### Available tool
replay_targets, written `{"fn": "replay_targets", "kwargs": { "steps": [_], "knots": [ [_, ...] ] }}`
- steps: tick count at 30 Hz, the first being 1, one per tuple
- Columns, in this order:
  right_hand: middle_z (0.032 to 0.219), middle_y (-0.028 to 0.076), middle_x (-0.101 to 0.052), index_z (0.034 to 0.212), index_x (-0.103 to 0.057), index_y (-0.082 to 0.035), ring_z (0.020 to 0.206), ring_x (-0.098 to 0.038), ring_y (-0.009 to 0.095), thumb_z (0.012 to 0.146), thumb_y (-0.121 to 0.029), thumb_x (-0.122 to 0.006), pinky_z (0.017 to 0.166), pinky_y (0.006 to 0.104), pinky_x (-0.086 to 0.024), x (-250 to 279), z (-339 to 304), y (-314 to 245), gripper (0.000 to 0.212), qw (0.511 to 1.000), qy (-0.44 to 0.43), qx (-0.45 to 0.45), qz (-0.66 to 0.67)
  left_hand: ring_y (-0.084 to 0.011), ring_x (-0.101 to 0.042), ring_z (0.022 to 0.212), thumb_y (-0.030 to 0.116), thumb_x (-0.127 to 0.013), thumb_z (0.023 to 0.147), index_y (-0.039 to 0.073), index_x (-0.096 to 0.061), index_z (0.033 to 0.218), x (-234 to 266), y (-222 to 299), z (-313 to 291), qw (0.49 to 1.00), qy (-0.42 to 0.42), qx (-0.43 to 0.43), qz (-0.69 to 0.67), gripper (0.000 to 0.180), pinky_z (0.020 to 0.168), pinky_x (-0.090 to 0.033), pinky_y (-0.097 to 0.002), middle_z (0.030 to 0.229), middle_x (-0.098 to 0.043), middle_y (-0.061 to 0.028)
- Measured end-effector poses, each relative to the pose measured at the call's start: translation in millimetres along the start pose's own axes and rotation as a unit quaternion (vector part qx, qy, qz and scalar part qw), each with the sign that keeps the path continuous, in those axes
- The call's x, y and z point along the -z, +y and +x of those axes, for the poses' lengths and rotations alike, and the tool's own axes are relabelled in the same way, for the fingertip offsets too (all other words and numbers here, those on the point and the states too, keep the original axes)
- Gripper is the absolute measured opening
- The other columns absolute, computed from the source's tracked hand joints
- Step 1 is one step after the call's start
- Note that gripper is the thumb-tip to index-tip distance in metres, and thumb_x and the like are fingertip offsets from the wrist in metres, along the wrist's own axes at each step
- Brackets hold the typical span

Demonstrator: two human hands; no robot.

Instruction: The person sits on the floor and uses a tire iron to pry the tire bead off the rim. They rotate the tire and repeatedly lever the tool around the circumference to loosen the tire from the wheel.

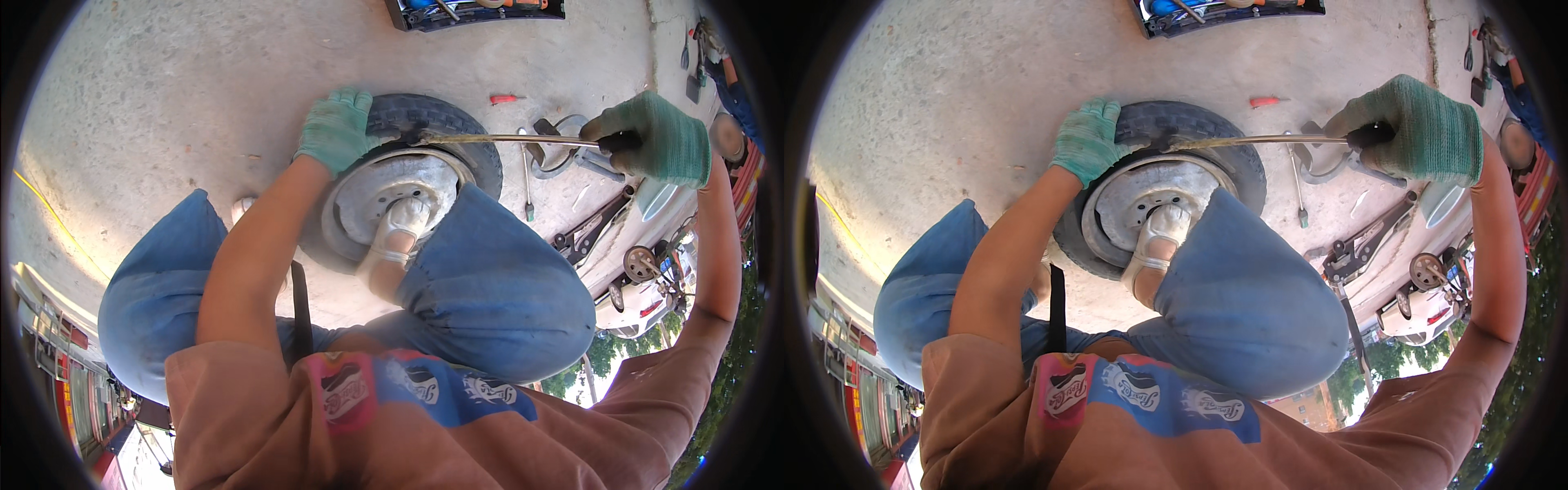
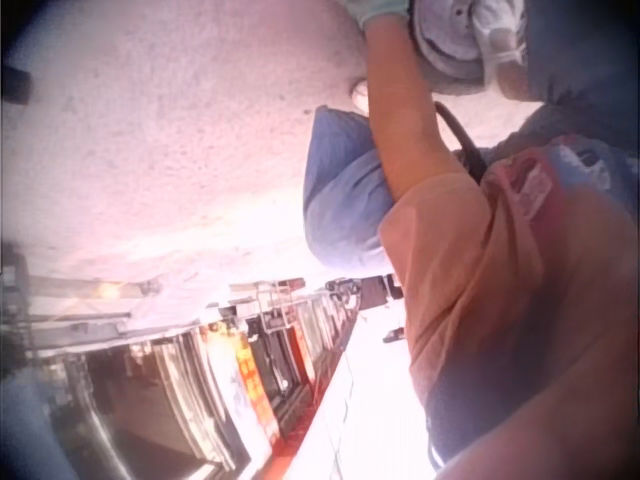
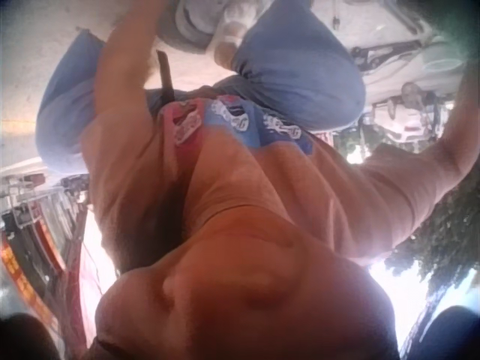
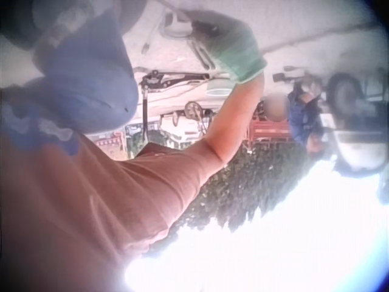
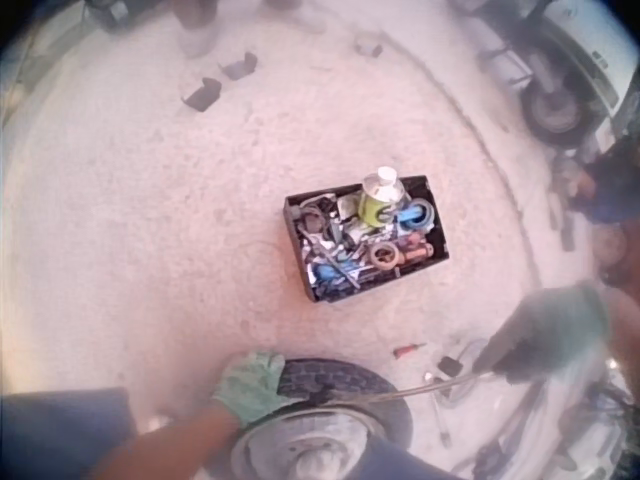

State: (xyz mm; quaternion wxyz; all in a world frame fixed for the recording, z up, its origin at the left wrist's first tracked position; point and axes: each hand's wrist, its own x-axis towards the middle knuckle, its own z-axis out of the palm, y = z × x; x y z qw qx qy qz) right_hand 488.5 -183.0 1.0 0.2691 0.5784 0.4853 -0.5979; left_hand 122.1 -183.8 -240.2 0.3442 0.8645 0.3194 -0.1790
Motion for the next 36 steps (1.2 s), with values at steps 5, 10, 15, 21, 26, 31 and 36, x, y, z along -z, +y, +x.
{"fn": "replay_targets", "kwargs": {
  "steps": [5,10,15,21,26,31,36],
  "knots": [
    [0.076,0.01,-0.07,0.107,-0.076,-0.001,0.057,-0.06,0.014,0.067,0.007,-0.068,0.057,0.028,-0.051,29,30,-15,0.042,0.999,-0.028,0.006,-0.015,-0.0359,-0.056,0.12,0.07,-0.068,0.077,0.006,-0.059,0.124,-10,-3,6,1.0,0.001,-0.002,-0.002,0.08,0.103,-0.045,-0.0461,0.131,-0.056,-0.0201],
    [0.085,0.009,-0.073,0.109,-0.076,-0.001,0.068,-0.065,0.013,0.072,0.004,-0.072,0.066,0.0268,-0.054,45,52,-51,0.038,0.996,-0.063,-0.041,-0.038,-0.0372,-0.053,0.125,0.07,-0.065,0.079,0.006,-0.057,0.125,-7,-5,9,0.999,-0.039,0.0,-0.018,0.079,0.106,-0.043,-0.0473,0.136,-0.053,-0.0226],
    [0.088,0.01,-0.075,0.11,-0.075,-0.001,0.077,-0.068,0.012,0.077,0.0,-0.07,0.072,0.0265,-0.056,34,43,-71,0.033,0.992,-0.097,-0.08,-0.009,-0.0383,-0.053,0.124,0.068,-0.063,0.082,0.005,-0.057,0.124,-7,-6,8,0.999,-0.032,0.005,-0.024,0.076,0.106,-0.042,-0.0482,0.137,-0.052,-0.0239],
    [0.083,0.011,-0.072,0.111,-0.073,-0.001,0.073,-0.068,0.015,0.081,-0.003,-0.067,0.069,0.0308,-0.055,10,19,-82,0.031,0.997,-0.065,-0.033,-0.01,-0.0383,-0.053,0.124,0.066,-0.062,0.085,0.004,-0.058,0.123,-5,-6,9,0.999,-0.045,0.008,-0.029,0.073,0.107,-0.042,-0.0477,0.137,-0.053,-0.0239],
    [0.08,0.011,-0.071,0.107,-0.074,0.0,0.071,-0.068,0.016,0.081,-0.009,-0.068,0.067,0.0304,-0.055,21,27,-101,0.028,0.992,-0.106,-0.038,-0.062,-0.0382,-0.052,0.125,0.066,-0.061,0.086,0.004,-0.057,0.125,-1,-2,11,0.998,-0.056,0.009,-0.023,0.074,0.107,-0.042,-0.0471,0.138,-0.052,-0.0237],
    [0.084,0.011,-0.073,0.109,-0.074,-0.001,0.072,-0.069,0.017,0.081,-0.011,-0.068,0.069,0.0322,-0.057,21,28,-112,0.031,0.992,-0.087,-0.005,-0.092,-0.0377,-0.052,0.127,0.066,-0.059,0.087,0.003,-0.056,0.127,0,-2,9,0.999,-0.039,0.008,-0.019,0.075,0.107,-0.041,-0.0466,0.139,-0.051,-0.0236],
    [0.09,0.013,-0.073,0.12,-0.069,0.001,0.074,-0.07,0.019,0.082,-0.012,-0.067,0.07,0.0341,-0.058,9,20,-126,0.04,0.991,-0.115,-0.063,0.01,-0.0364,-0.052,0.127,0.066,-0.058,0.088,0.003,-0.056,0.129,0,-3,6,0.999,-0.03,0.006,-0.026,0.075,0.107,-0.042,-0.0454,0.138,-0.052,-0.0229]
  ]
}}
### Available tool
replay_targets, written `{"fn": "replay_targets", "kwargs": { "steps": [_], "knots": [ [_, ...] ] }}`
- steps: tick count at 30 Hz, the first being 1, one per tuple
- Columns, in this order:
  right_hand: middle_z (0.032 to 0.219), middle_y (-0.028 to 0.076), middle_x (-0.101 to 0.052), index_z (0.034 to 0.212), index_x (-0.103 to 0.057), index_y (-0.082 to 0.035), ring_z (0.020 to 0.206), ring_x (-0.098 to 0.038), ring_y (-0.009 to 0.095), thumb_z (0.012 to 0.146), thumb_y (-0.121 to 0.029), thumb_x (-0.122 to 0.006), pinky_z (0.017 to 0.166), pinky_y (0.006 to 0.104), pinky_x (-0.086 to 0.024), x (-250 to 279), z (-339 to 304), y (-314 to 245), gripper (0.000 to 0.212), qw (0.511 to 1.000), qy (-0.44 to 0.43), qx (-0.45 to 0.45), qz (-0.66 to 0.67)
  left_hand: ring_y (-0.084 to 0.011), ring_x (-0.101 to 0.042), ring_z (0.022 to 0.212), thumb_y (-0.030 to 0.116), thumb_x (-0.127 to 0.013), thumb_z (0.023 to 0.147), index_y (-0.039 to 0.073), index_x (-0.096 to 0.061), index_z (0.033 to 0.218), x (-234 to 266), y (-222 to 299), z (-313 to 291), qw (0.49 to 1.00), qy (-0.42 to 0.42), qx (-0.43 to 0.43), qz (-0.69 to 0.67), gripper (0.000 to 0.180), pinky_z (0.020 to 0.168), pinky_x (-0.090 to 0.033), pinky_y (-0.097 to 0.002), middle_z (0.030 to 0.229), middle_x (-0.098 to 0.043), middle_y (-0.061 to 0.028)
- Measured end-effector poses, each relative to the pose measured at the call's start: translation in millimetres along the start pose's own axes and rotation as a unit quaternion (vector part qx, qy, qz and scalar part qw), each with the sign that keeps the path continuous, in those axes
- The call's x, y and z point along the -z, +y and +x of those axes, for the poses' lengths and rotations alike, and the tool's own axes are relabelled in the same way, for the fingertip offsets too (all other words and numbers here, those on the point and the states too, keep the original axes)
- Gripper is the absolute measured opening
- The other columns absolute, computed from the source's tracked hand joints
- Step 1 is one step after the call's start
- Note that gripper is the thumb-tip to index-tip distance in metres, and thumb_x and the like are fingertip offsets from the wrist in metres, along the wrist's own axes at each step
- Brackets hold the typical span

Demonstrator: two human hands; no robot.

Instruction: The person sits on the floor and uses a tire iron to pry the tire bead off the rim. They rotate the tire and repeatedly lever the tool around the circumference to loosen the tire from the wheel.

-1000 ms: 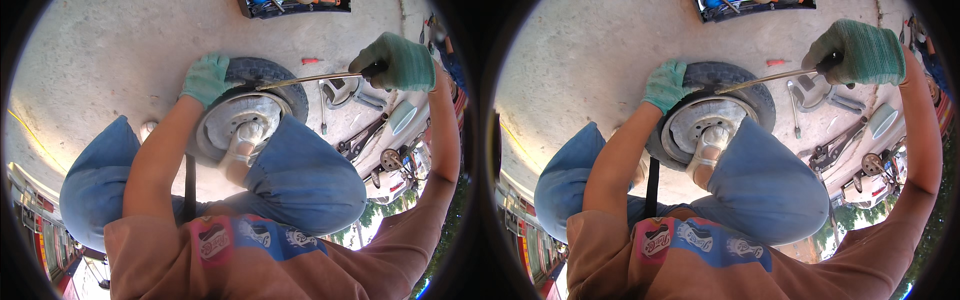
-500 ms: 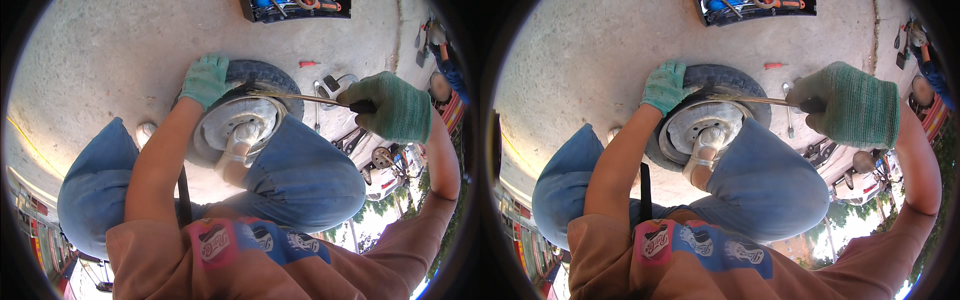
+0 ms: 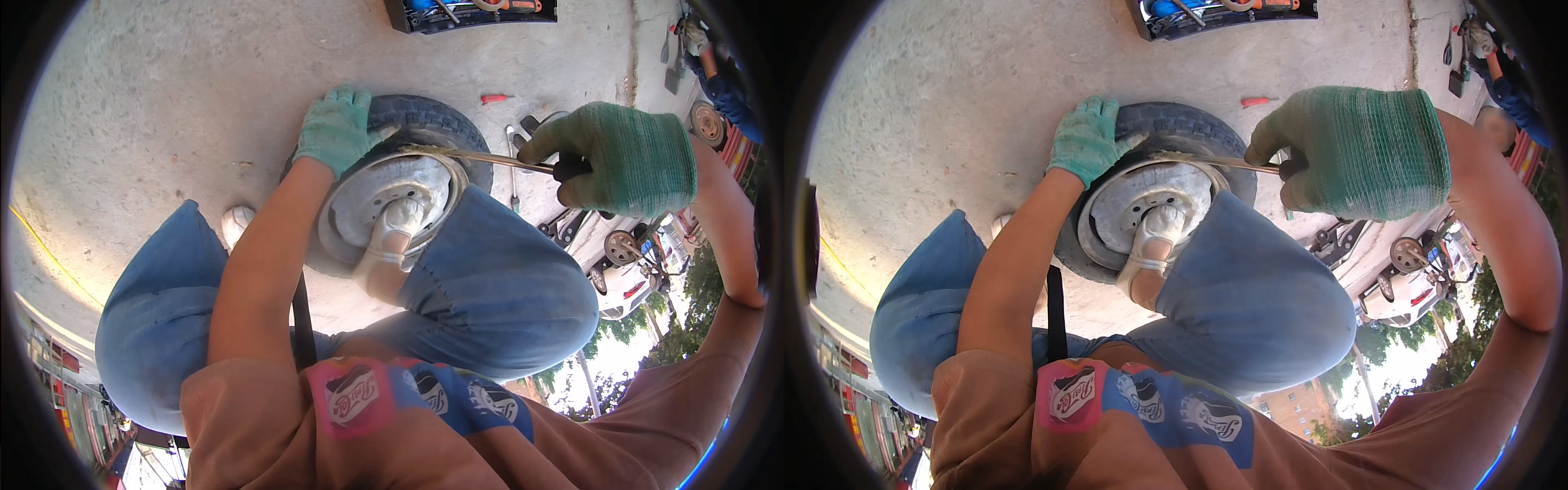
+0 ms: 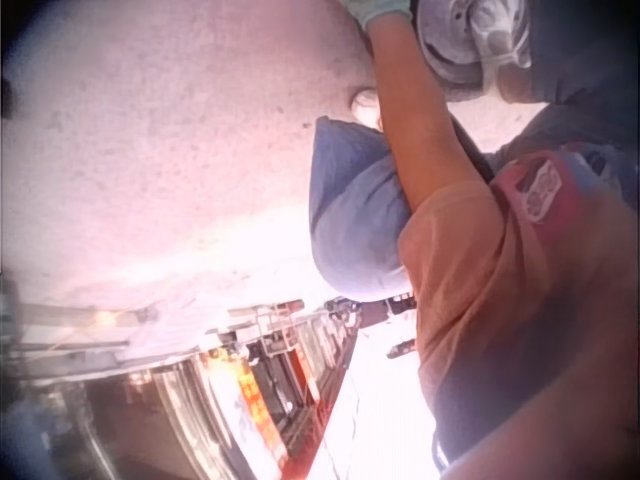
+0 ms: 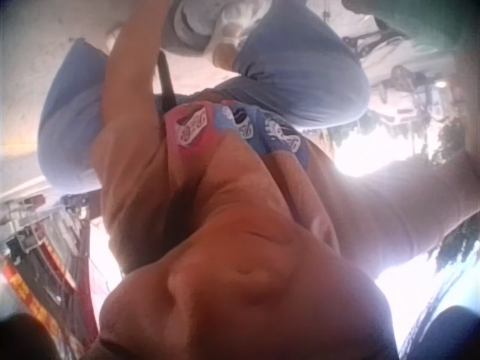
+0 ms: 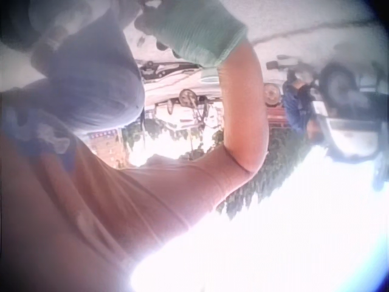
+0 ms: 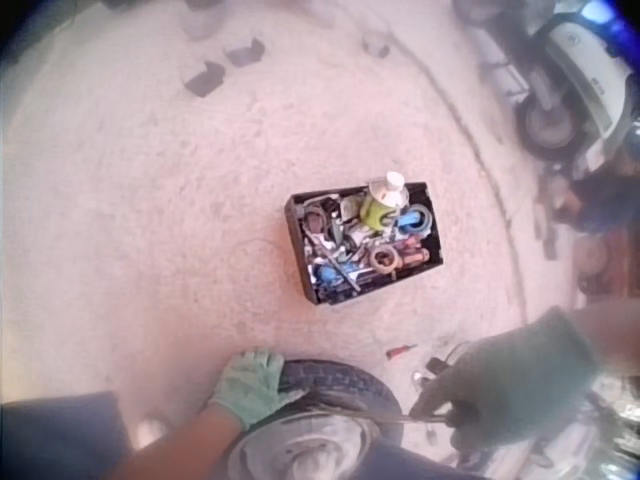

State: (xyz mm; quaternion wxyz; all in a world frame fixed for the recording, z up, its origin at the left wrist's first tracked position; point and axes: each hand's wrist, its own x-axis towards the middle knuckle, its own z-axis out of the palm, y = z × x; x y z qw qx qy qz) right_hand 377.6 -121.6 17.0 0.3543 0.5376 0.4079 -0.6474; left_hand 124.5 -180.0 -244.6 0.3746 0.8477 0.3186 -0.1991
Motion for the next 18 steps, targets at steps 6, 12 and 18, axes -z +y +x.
{"fn": "replay_targets", "kwargs": {
  "steps": [6,12,18],
  "knots": [
    [0.093,0.014,-0.072,0.124,-0.066,0.002,0.073,-0.069,0.019,0.083,-0.011,-0.068,0.065,0.0316,-0.057,0,8,-33,0.043,0.996,-0.034,-0.086,0.017,-0.0359,-0.053,0.124,0.066,-0.058,0.088,0.003,-0.056,0.128,-4,-3,1,1.0,0.024,-0.015,0.0,0.074,0.105,-0.043,-0.0449,0.136,-0.054,-0.0219],
    [0.095,0.016,-0.072,0.125,-0.066,0.004,0.076,-0.067,0.019,0.08,-0.005,-0.068,0.071,0.0332,-0.056,-18,-5,-56,0.047,0.981,-0.003,-0.153,0.117,-0.0353,-0.053,0.125,0.065,-0.059,0.088,0.005,-0.056,0.129,-4,6,8,0.999,0.028,-0.038,-0.012,0.073,0.105,-0.043,-0.0454,0.138,-0.054,-0.0205],
    [0.094,0.014,-0.071,0.127,-0.062,0.006,0.077,-0.067,0.017,0.081,-0.003,-0.066,0.071,0.03,-0.055,-48,-13,-56,0.048,0.978,0.046,-0.124,0.163,-0.0343,-0.053,0.125,0.063,-0.06,0.088,0.006,-0.057,0.128,-6,-4,1,0.999,0.029,-0.02,-0.023,0.07,0.105,-0.043,-0.0456,0.136,-0.055,-0.0186]
  ]
}}
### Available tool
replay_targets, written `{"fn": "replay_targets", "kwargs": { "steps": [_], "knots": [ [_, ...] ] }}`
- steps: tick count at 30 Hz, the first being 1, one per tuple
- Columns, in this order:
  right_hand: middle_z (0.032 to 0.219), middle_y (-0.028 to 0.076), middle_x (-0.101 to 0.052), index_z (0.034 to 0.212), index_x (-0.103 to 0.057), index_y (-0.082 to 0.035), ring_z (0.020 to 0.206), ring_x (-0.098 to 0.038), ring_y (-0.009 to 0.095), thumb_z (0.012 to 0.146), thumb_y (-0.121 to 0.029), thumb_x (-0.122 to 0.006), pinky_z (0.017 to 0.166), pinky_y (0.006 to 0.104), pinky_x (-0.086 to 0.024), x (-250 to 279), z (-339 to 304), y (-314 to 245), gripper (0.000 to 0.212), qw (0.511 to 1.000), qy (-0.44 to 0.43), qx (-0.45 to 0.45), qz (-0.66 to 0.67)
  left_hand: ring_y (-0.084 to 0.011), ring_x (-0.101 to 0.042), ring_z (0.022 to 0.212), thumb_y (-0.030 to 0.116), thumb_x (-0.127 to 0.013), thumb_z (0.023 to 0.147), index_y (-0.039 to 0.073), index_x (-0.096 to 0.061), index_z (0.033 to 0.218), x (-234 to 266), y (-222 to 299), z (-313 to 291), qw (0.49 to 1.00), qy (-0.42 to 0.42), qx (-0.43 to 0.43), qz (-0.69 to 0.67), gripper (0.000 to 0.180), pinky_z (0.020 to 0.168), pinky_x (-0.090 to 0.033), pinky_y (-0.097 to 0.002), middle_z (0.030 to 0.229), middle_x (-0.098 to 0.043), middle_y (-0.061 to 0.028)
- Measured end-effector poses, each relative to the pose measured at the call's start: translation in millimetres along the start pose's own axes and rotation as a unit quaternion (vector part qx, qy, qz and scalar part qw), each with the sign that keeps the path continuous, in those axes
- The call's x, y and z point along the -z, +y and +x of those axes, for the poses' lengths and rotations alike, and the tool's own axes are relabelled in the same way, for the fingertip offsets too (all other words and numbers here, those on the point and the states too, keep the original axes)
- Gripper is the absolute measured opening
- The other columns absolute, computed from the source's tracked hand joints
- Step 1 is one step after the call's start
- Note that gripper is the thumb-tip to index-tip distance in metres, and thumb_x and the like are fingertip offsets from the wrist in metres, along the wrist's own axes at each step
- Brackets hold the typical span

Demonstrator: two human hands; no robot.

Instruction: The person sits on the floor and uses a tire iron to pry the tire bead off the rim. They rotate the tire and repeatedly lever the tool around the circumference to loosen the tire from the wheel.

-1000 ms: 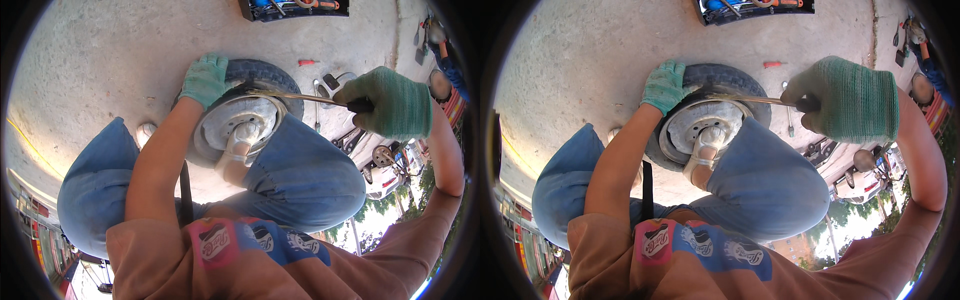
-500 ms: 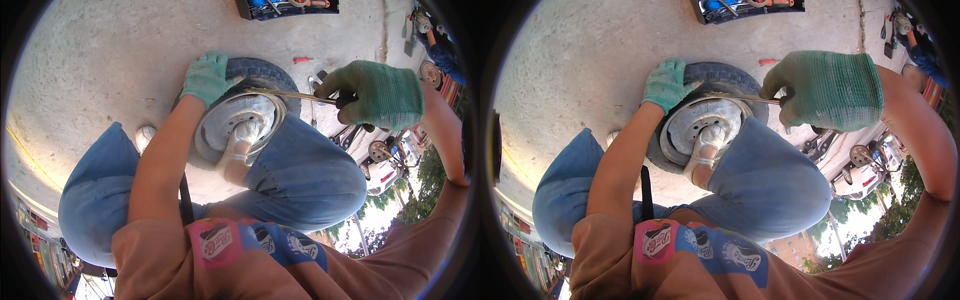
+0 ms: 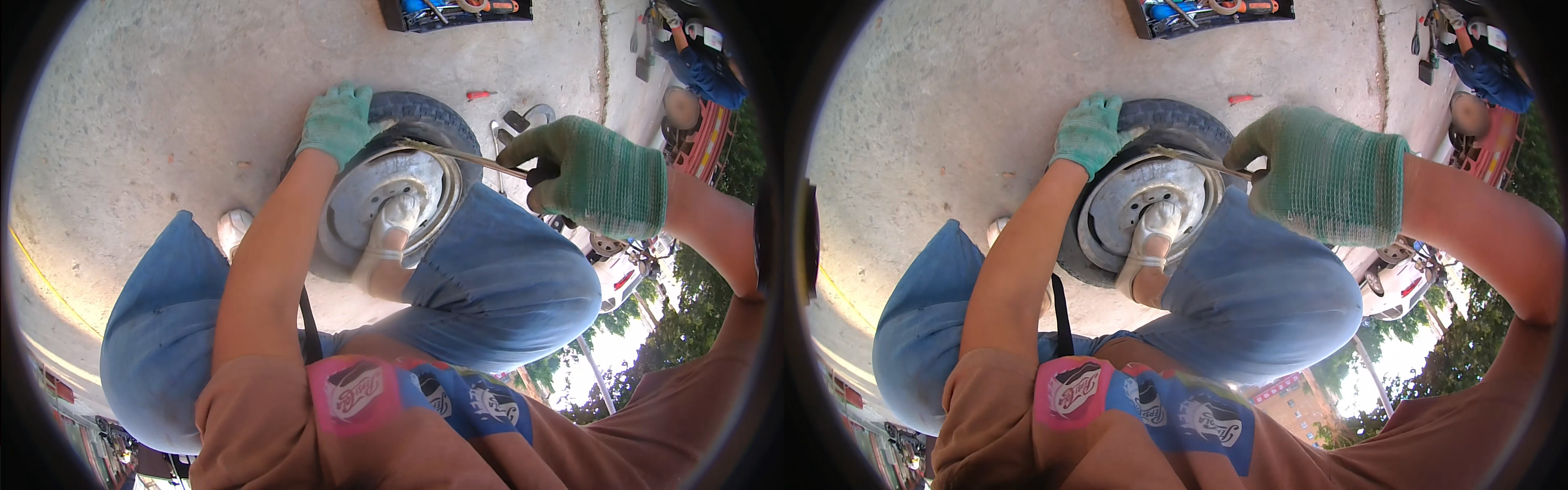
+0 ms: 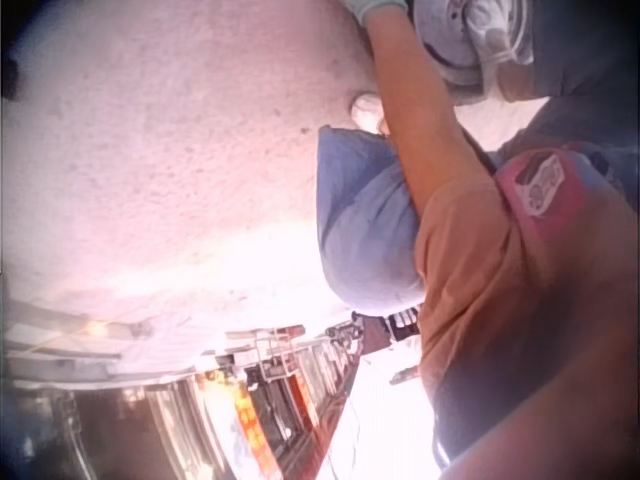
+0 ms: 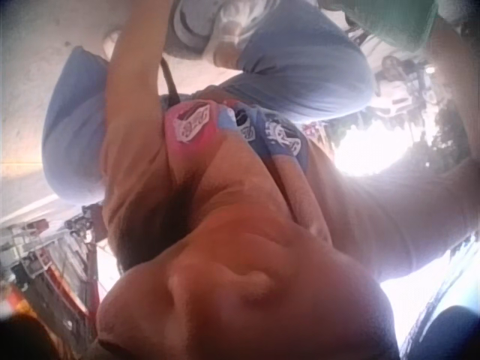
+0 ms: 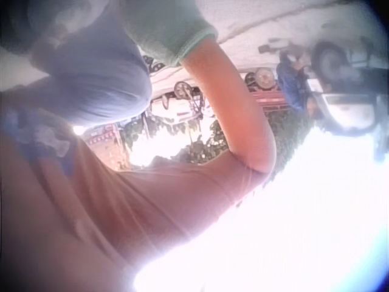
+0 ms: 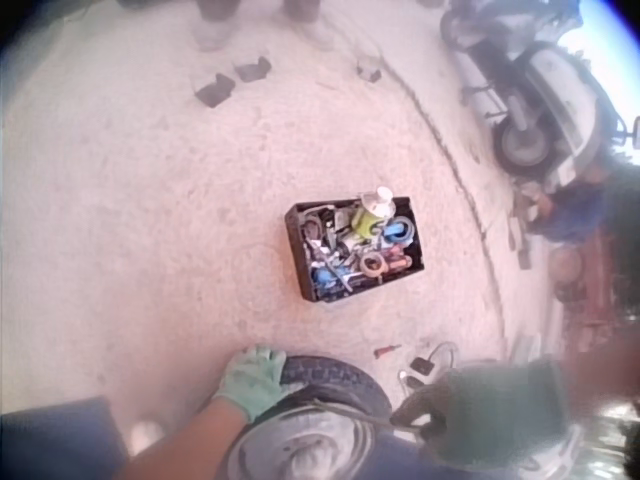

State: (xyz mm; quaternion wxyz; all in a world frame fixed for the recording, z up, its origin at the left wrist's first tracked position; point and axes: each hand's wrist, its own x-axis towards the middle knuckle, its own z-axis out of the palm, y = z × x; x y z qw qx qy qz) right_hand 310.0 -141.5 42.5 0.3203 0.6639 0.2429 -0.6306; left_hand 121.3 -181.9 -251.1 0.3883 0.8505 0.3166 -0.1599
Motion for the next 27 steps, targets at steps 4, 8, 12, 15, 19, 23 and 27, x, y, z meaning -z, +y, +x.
{"fn": "replay_targets", "kwargs": {
  "steps": [4,8,12,15,19,23,27],
  "knots": [
    [0.095,0.017,-0.073,0.126,-0.064,0.005,0.073,-0.069,0.017,0.082,-0.004,-0.067,0.07,0.0312,-0.057,-14,-10,2,0.044,0.999,0.023,-0.006,0.024,-0.0336,-0.054,0.124,0.062,-0.06,0.089,0.007,-0.057,0.127,-2,-3,1,1.0,0.005,-0.009,-0.01,0.067,0.104,-0.044,-0.0458,0.133,-0.058,-0.0173],
    [0.083,0.013,-0.072,0.125,-0.067,0.003,0.062,-0.065,0.014,0.077,-0.002,-0.072,0.058,0.0272,-0.055,13,9,8,0.048,1.0,0.001,0.018,0.01,-0.0314,-0.058,0.116,0.06,-0.063,0.087,0.008,-0.061,0.12,-9,-3,2,0.999,0.043,-0.016,-0.001,0.061,0.096,-0.045,-0.0446,0.126,-0.06,-0.0159],
    [0.072,0.013,-0.07,0.123,-0.067,0.004,0.039,-0.058,0.012,0.076,0.001,-0.069,0.035,0.0245,-0.046,75,24,-1,0.048,0.999,-0.031,0.008,-0.031,-0.0307,-0.058,0.117,0.06,-0.063,0.087,0.009,-0.06,0.124,-5,0,-1,0.998,0.058,-0.025,0.002,0.063,0.096,-0.047,-0.0443,0.128,-0.059,-0.0152],
    [0.071,0.014,-0.07,0.12,-0.069,0.004,0.041,-0.06,0.012,0.073,0.003,-0.071,0.036,0.0242,-0.046,75,19,-10,0.047,0.999,-0.003,-0.006,-0.036,-0.0329,-0.058,0.12,0.06,-0.063,0.088,0.009,-0.058,0.131,4,2,0,1.0,0.003,-0.008,-0.012,0.067,0.099,-0.048,-0.045,0.134,-0.057,-0.0168],
    [0.068,0.009,-0.068,0.121,-0.069,0.003,0.043,-0.057,0.01,0.074,0.004,-0.066,0.037,0.0243,-0.044,50,9,-13,0.047,0.998,-0.023,-0.063,-0.016,-0.033,-0.058,0.12,0.061,-0.063,0.087,0.009,-0.058,0.13,6,-2,-2,1.0,-0.008,0.002,-0.027,0.067,0.1,-0.048,-0.0454,0.134,-0.057,-0.0163],
    [0.065,0.008,-0.066,0.116,-0.071,0.004,0.04,-0.055,0.01,0.072,0.003,-0.066,0.037,0.0263,-0.044,61,14,-4,0.044,0.998,-0.031,-0.058,0.008,-0.0336,-0.058,0.119,0.061,-0.063,0.087,0.009,-0.059,0.129,5,0,-2,1.0,-0.006,-0.001,-0.027,0.067,0.1,-0.048,-0.0456,0.133,-0.058,-0.0158],
    [0.068,0.011,-0.068,0.116,-0.072,0.003,0.04,-0.056,0.01,0.069,0.004,-0.067,0.036,0.0246,-0.044,85,26,-18,0.047,0.997,-0.026,-0.072,-0.024,-0.0337,-0.059,0.118,0.062,-0.064,0.086,0.009,-0.06,0.128,8,-1,1,0.999,-0.022,-0.005,-0.037,0.068,0.1,-0.048,-0.0454,0.132,-0.058,-0.0164]
  ]
}}
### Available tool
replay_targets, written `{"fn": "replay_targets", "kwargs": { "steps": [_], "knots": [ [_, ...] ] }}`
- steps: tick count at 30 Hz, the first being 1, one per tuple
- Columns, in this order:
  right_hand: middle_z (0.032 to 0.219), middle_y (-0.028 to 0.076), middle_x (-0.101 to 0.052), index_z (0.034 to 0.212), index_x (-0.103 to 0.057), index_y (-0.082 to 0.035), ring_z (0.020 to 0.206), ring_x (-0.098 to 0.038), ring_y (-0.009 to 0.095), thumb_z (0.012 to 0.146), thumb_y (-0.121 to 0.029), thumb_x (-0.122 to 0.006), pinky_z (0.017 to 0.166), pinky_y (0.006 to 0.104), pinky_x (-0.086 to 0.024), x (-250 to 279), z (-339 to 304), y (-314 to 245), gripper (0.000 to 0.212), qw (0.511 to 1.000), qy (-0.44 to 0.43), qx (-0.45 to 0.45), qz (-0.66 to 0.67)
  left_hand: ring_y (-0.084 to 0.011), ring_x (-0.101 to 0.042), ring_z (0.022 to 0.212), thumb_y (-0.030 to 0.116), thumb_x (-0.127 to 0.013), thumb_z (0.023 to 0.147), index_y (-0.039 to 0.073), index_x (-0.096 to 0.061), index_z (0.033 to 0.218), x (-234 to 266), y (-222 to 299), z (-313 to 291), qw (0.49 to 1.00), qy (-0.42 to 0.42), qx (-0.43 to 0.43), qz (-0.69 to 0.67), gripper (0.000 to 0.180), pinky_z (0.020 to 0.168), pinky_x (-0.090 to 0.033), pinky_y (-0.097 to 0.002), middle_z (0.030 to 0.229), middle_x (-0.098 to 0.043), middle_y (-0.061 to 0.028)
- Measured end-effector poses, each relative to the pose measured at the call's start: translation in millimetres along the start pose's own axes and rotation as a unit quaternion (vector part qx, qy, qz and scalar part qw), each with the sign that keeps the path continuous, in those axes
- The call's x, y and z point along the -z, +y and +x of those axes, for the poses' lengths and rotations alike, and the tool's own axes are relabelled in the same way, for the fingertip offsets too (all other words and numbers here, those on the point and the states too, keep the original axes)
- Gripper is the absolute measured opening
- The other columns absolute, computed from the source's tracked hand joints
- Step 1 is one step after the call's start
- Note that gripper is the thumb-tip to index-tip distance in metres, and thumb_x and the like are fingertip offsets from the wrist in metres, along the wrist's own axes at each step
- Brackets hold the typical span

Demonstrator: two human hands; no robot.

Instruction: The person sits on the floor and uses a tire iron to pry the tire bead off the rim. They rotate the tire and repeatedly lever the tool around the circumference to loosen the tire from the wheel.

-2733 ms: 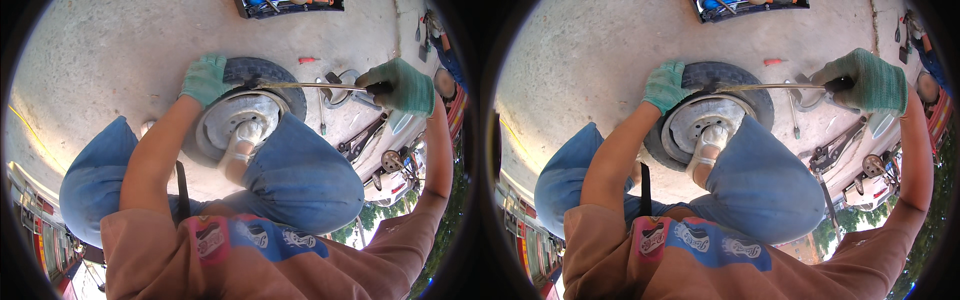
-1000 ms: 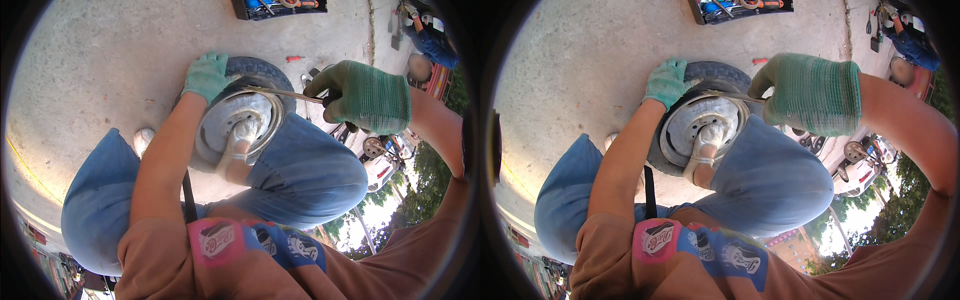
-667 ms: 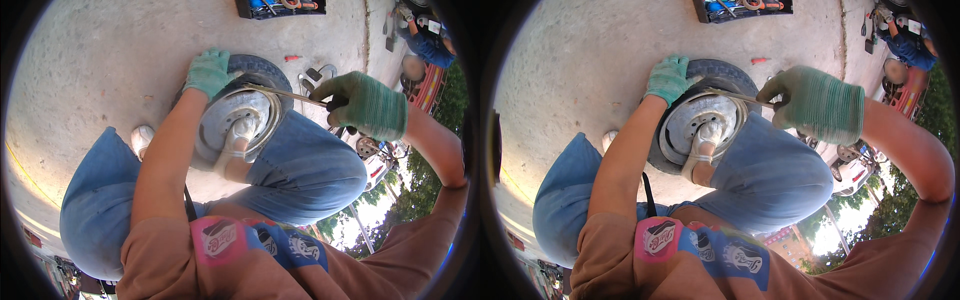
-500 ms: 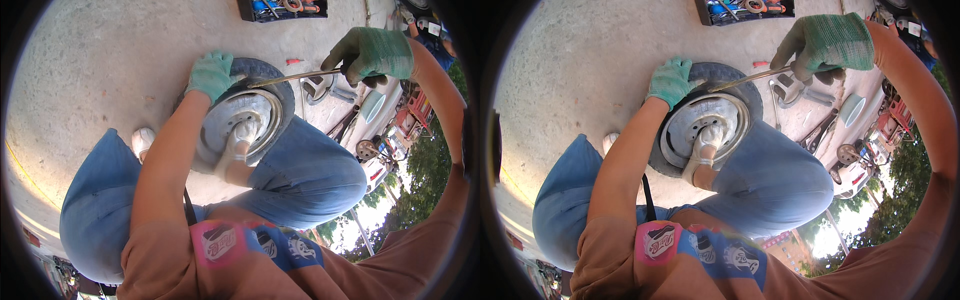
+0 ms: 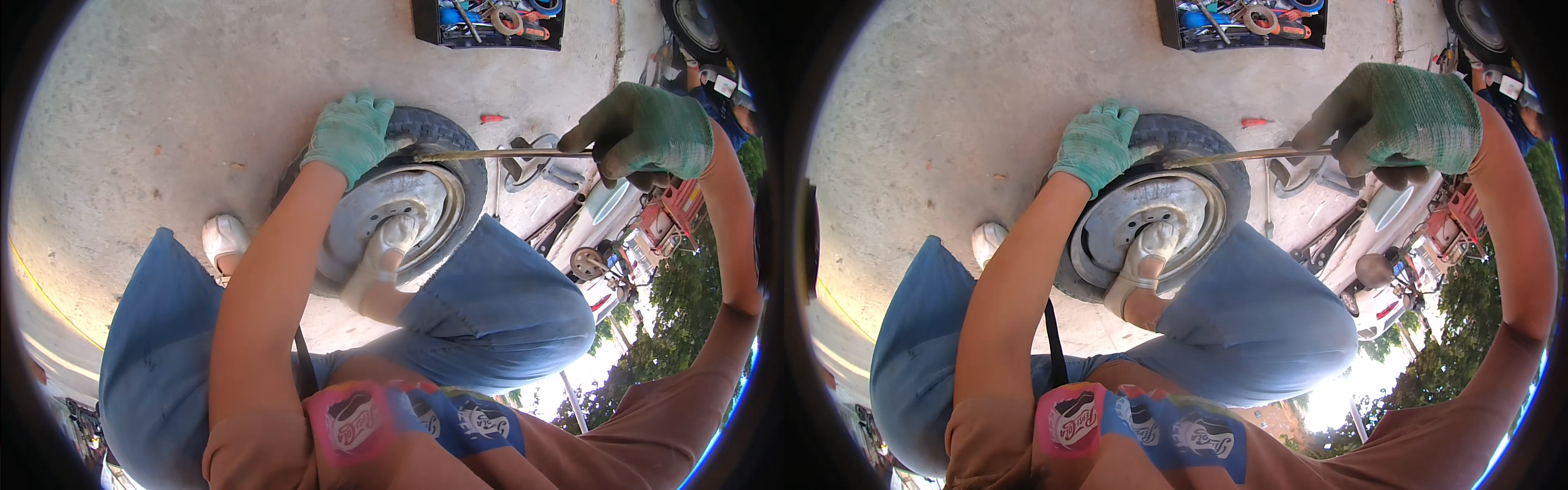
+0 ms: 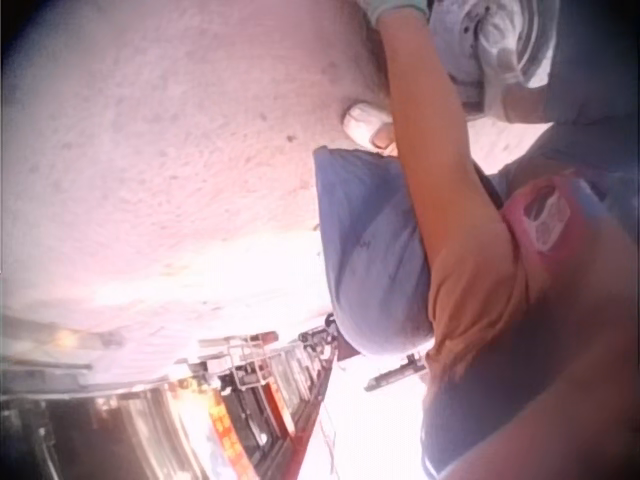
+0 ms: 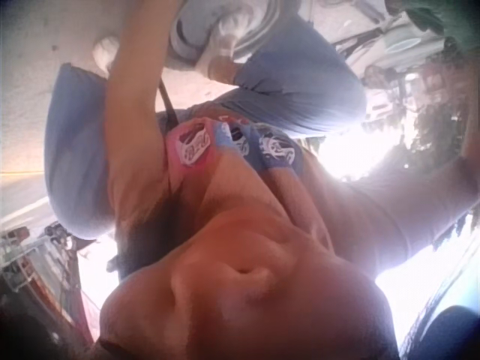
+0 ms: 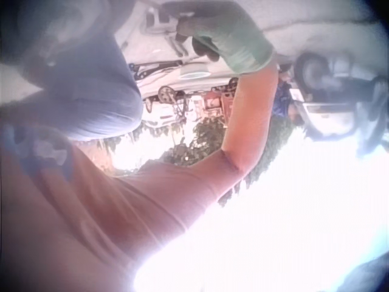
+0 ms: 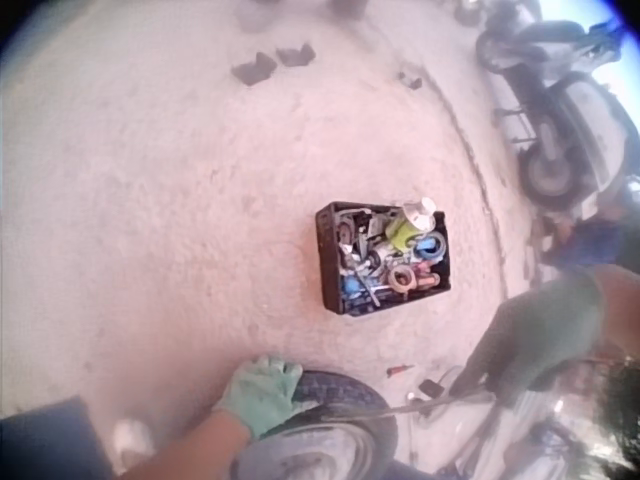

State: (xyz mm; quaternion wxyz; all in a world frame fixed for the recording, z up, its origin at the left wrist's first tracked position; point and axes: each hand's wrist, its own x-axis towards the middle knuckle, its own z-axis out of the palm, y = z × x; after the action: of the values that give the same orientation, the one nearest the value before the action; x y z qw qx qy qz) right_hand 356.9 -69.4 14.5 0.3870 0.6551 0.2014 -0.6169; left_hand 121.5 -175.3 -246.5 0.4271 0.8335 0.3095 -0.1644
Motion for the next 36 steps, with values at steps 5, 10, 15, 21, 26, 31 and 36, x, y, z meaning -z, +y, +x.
{"fn": "replay_targets", "kwargs": {
  "steps": [5,10,15,21,26,31,36],
  "knots": [
    [0.069,0.009,-0.069,0.118,-0.071,0.003,0.04,-0.055,0.011,0.07,0.003,-0.069,0.037,0.0235,-0.044,2,17,-8,0.047,0.999,-0.019,-0.008,-0.029,-0.0342,-0.059,0.117,0.063,-0.065,0.084,0.009,-0.06,0.127,1,-1,2,1.0,-0.006,0.007,-0.005,0.069,0.1,-0.048,-0.0452,0.131,-0.058,-0.0174],
    [0.077,0.006,-0.067,0.12,-0.07,0.002,0.059,-0.059,0.008,0.075,0.003,-0.068,0.055,0.0245,-0.049,-5,18,17,0.045,0.999,-0.031,0.039,-0.017,-0.0342,-0.058,0.118,0.062,-0.065,0.085,0.007,-0.059,0.129,-1,-3,4,1.0,-0.009,0.0,-0.019,0.071,0.101,-0.048,-0.0444,0.129,-0.059,-0.018],
    [0.083,0.003,-0.065,0.128,-0.064,0.0,0.073,-0.058,0.008,0.081,0.002,-0.066,0.069,0.026,-0.051,-57,4,72,0.046,0.987,-0.018,0.128,0.095,-0.0338,-0.057,0.121,0.063,-0.065,0.085,0.007,-0.058,0.13,-3,-4,7,1.0,-0.015,0.01,-0.001,0.072,0.103,-0.047,-0.0439,0.128,-0.058,-0.0182],
    [0.082,0.005,-0.065,0.125,-0.065,-0.003,0.074,-0.059,0.009,0.078,0.002,-0.068,0.071,0.0265,-0.052,-67,-2,77,0.047,0.98,-0.029,0.072,0.183,-0.0335,-0.056,0.122,0.065,-0.063,0.085,0.007,-0.057,0.129,-3,-1,9,0.999,-0.028,0.028,0.025,0.073,0.104,-0.046,-0.0441,0.132,-0.057,-0.018],
    [0.084,0.005,-0.066,0.122,-0.066,-0.002,0.077,-0.061,0.01,0.076,0.003,-0.069,0.074,0.0267,-0.053,-68,13,105,0.046,0.987,0.002,0.103,0.125,-0.0335,-0.056,0.122,0.067,-0.062,0.085,0.006,-0.057,0.129,-9,-3,7,0.999,0.0,0.021,0.043,0.075,0.103,-0.047,-0.044,0.134,-0.056,-0.0186],
    [0.088,0.003,-0.067,0.117,-0.068,-0.002,0.078,-0.063,0.01,0.078,0.002,-0.069,0.075,0.0269,-0.054,-63,22,119,0.039,0.978,-0.001,0.12,0.169,-0.0342,-0.055,0.125,0.07,-0.058,0.086,0.006,-0.056,0.131,-5,3,6,0.998,-0.003,0.025,0.062,0.078,0.103,-0.047,-0.0445,0.138,-0.054,-0.0193],
    [0.094,0.005,-0.068,0.108,-0.07,0.003,0.074,-0.059,0.007,0.075,0.007,-0.06,0.065,0.0217,-0.049,-68,11,142,0.035,0.928,0.036,0.177,0.325,-0.0349,-0.053,0.129,0.068,-0.054,0.09,0.005,-0.055,0.133,-3,5,4,0.996,-0.001,0.034,0.079,0.077,0.106,-0.045,-0.0445,0.142,-0.053,-0.0193]
  ]
}}
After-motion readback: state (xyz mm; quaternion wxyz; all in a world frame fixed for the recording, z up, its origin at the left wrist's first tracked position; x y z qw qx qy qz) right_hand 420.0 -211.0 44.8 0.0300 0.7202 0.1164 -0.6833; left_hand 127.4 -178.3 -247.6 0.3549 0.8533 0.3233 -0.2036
